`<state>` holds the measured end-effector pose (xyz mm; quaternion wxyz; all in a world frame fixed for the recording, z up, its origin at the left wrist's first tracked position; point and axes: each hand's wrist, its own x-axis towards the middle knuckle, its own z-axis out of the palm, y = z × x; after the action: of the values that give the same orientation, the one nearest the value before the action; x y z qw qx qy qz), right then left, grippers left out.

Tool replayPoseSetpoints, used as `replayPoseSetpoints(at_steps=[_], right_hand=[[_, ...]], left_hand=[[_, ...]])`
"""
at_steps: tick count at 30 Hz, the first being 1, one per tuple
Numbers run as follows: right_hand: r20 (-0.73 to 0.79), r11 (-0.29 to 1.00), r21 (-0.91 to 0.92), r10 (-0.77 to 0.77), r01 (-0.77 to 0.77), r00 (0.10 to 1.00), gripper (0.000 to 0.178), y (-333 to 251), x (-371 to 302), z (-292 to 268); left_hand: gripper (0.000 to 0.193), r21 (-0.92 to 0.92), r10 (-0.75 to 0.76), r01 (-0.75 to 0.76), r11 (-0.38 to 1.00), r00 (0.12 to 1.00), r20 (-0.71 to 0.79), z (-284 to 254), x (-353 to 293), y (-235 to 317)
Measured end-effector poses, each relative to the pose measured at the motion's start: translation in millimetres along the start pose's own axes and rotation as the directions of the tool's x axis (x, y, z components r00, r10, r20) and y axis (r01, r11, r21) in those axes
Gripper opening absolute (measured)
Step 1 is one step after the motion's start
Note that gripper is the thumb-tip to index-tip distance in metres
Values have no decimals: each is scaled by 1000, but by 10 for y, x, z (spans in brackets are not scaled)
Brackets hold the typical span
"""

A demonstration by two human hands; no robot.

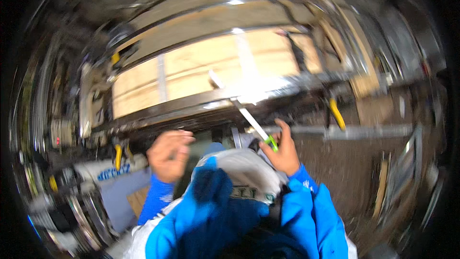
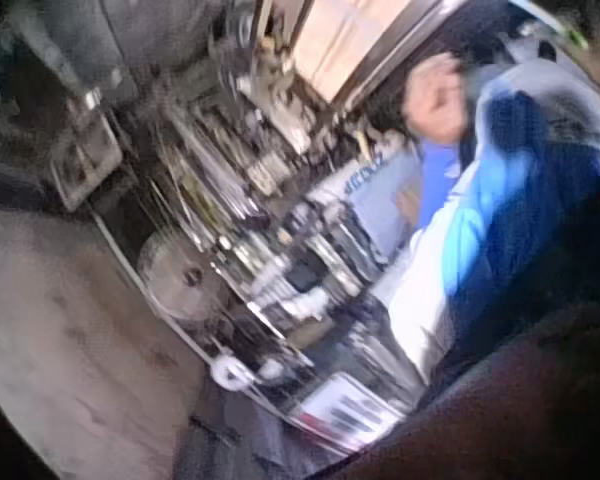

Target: The person uses an angle grinder to smooth a metal frame, then positions and clamps a metal bar onto the frame. They weld the bar in place using a welding torch and later measure the frame with a tape measure.

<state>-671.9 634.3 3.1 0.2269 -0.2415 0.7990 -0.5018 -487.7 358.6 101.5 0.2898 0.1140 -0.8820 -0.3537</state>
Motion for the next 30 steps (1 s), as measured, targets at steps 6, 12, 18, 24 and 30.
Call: replayPoseSetpoints(at_steps=[6, 12, 18, 24, 30], right_hand=[[267, 979, 141, -177, 144, 947, 45, -230, 209, 464], [543, 950, 194, -312, 245, 780, 43, -1048, 654, 1325], [820, 854, 498, -408, -148, 401, 57, -1492, 795, 1977], [896, 998, 50, -34, -23, 443, 38, -1704, 941, 2057], [782, 996, -88, 52, 28, 621, 34, -1322, 959, 1976]], left_hand=[[52, -515, -507, 734, 443, 679, 531, 497, -693, -526], [90, -691, -385, 614, 381, 785, 485, 704, -823, -1062], [83, -676, -331, 411, 612, 909, 254, -742, -1170, -1121], [83, -603, -701, 610, 513, 704, 116, -2981, -1684, -978], [65, 65, -527, 624, 779, 708, -470, -3413, -1695, -3058]])
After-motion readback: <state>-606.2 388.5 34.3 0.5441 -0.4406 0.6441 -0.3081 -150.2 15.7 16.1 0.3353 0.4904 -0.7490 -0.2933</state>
